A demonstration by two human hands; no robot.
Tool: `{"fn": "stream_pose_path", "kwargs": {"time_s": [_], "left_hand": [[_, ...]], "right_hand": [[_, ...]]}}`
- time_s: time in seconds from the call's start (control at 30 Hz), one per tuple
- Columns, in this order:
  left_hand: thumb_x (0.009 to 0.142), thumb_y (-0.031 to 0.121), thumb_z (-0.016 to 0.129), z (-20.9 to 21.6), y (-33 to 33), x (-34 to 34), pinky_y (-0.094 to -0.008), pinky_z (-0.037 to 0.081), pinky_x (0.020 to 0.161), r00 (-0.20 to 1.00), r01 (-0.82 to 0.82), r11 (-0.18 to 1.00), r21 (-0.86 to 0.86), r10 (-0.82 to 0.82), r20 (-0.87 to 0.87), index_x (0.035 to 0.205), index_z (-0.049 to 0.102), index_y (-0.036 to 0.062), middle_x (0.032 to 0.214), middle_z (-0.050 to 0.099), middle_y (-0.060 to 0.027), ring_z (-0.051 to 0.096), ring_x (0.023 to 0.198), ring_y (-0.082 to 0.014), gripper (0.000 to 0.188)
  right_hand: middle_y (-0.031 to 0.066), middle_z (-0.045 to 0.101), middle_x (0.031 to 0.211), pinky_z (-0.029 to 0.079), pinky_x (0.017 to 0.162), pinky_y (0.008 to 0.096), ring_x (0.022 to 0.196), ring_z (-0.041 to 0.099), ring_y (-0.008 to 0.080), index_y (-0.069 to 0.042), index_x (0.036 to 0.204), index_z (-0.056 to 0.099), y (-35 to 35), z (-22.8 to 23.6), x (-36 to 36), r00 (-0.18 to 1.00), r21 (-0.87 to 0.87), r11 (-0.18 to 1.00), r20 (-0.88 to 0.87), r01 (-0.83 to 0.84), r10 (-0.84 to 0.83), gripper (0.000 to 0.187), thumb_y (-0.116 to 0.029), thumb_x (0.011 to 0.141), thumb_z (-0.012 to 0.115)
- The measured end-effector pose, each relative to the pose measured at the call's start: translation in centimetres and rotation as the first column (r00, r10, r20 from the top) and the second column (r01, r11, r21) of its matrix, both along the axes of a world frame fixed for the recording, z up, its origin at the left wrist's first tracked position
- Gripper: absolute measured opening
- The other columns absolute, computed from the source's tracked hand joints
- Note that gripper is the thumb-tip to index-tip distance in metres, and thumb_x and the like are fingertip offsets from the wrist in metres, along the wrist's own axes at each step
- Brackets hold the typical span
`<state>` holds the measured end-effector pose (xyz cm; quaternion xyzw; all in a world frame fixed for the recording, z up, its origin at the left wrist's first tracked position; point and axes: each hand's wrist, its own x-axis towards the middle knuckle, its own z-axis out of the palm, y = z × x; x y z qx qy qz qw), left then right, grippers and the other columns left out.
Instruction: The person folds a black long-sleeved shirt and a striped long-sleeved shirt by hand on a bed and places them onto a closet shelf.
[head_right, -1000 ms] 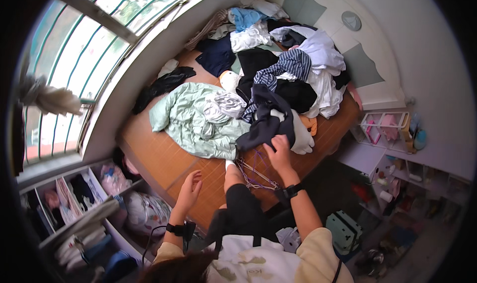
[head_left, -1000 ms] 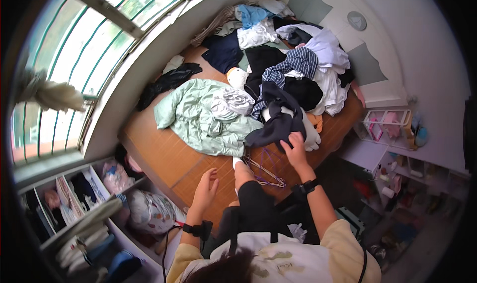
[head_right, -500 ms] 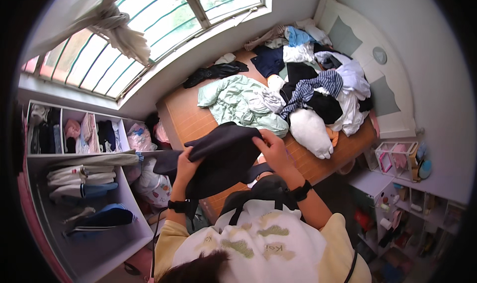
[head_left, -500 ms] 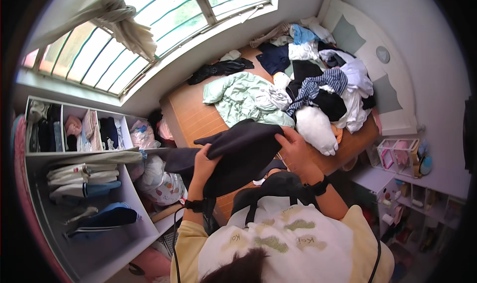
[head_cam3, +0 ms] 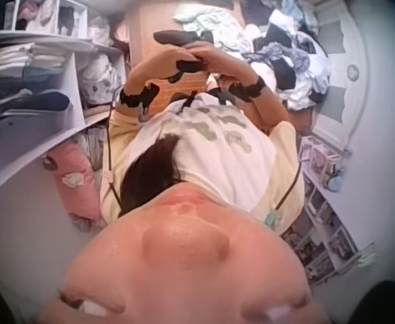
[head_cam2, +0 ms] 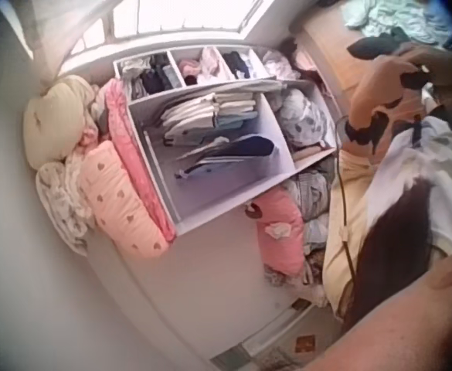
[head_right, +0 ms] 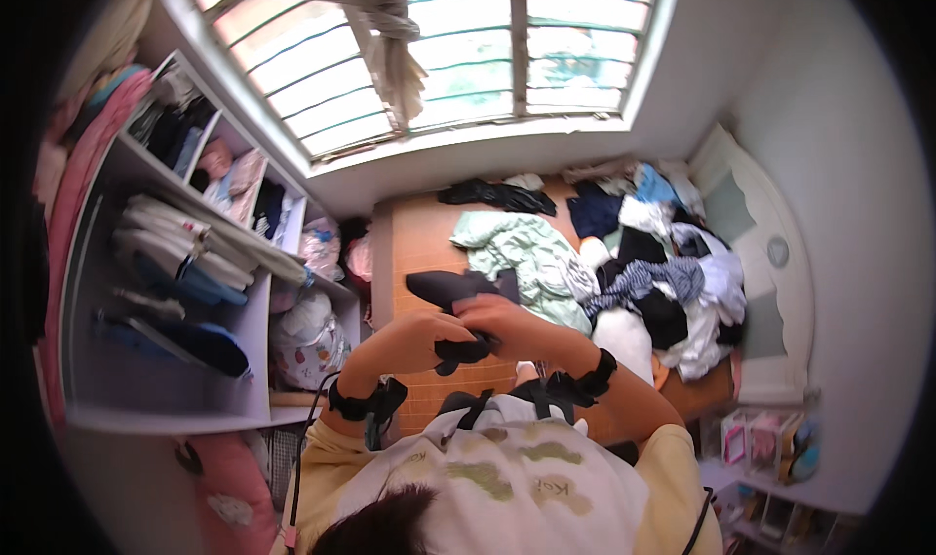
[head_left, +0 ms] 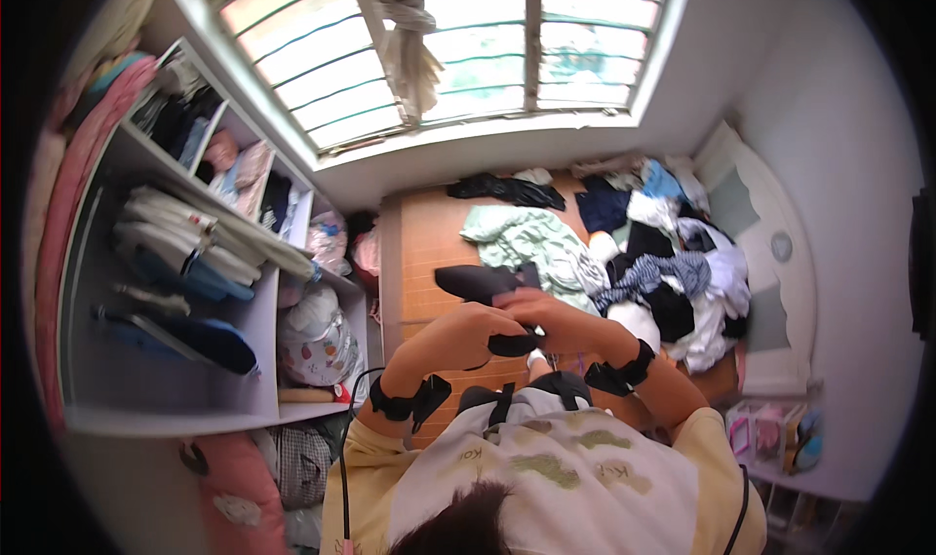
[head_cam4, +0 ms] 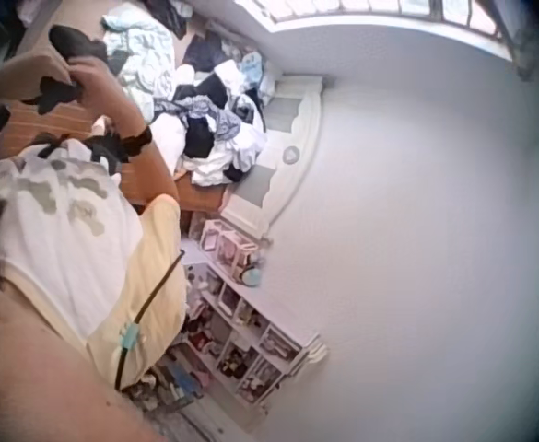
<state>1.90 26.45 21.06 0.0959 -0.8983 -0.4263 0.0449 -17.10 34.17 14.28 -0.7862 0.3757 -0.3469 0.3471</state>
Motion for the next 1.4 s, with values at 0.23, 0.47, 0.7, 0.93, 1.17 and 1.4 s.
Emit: {"fn": "stream_pose_path", "kwargs": {"time_s": [0.23,0.47,0.7,0.93,1.17,1.4], "left_hand": [[0.061,-0.01,0.061,3.7,-0.3,6.5,-0.034,0.048,0.066,0.988,-0.119,0.985,-0.125,0.104,-0.118,0.094,0.065,0.0009,0.087,0.064,-0.0164,0.06,0.075,-0.0344,0.036],[0.064,-0.002,0.063,4.3,-0.5,12.5,-0.0303,0.05,0.069,0.892,-0.447,0.862,-0.239,0.409,-0.192,0.097,0.068,0.0066,0.083,0.066,-0.0116,0.065,0.077,-0.026,0.035],[0.068,-0.005,0.057,4.1,-3.8,17.1,-0.0342,0.05,0.08,0.531,-0.828,0.401,-0.392,0.784,-0.321,0.104,0.066,0.014,0.102,0.066,-0.0097,0.063,0.094,-0.0301,0.042],[0.068,-0.008,0.056,3.4,-5.6,19.4,-0.0335,0.048,0.073,0.25,-0.913,-0.017,-0.408,0.767,-0.591,0.092,0.065,0.0126,0.087,0.057,-0.0055,0.06,0.081,-0.0273,0.033],[0.067,-0.01,0.054,0.7,-6.5,21.4,-0.0337,0.048,0.074,0.214,-0.924,-0.026,-0.381,0.792,-0.572,0.093,0.063,0.0116,0.09,0.056,-0.0071,0.06,0.084,-0.0263,0.035],[0.088,0.016,0.056,-6.3,-8.2,18.8,-0.041,0.041,0.092,0.316,-0.905,0.176,-0.389,0.887,-0.335,0.111,0.055,0.0028,0.111,0.054,-0.02,0.051,0.108,-0.0351,0.026]], "right_hand": [[0.0068,0.064,0.084,0.044,0.077,0.0375,0.091,0.057,0.0271,-0.018,0.097,0.067,-3.1,-1.2,2.0,0.802,0.039,0.997,-0.592,-0.069,0.078,0.027,-0.033,0.074,0.066],[0.0109,0.065,0.085,0.044,0.079,0.0407,0.088,0.059,0.0302,-0.015,0.107,0.065,-4.5,-5.1,0.6,0.619,0.113,0.993,-0.778,-0.029,0.107,0.047,-0.045,0.071,0.069],[0.0145,0.059,0.075,0.046,0.066,0.045,0.077,0.06,0.0367,-0.013,0.096,0.055,-8.1,4.1,-3.4,0.725,-0.397,0.771,-0.296,0.499,-0.622,0.037,-0.013,0.063,0.073],[0.0083,0.056,0.084,0.048,0.065,0.0409,0.081,0.06,0.0323,-0.014,0.099,0.052,-5.4,10.7,-4.6,0.496,-0.624,0.488,-0.179,0.61,-0.85,0.043,0.0,0.063,0.071],[0.0098,0.062,0.078,0.048,0.064,0.0365,0.075,0.062,0.0314,-0.008,0.089,0.059,-2.8,10.2,-5.5,0.472,-0.569,0.492,-0.195,0.659,-0.86,0.022,-0.008,0.069,0.068],[0.0103,0.065,0.075,0.05,0.061,0.0307,0.069,0.065,0.0208,0.003,0.094,0.063,-7.1,9.3,-0.7,0.83,0.379,0.819,0.19,0.431,-0.525,0.021,-0.009,0.076,0.062]]}}
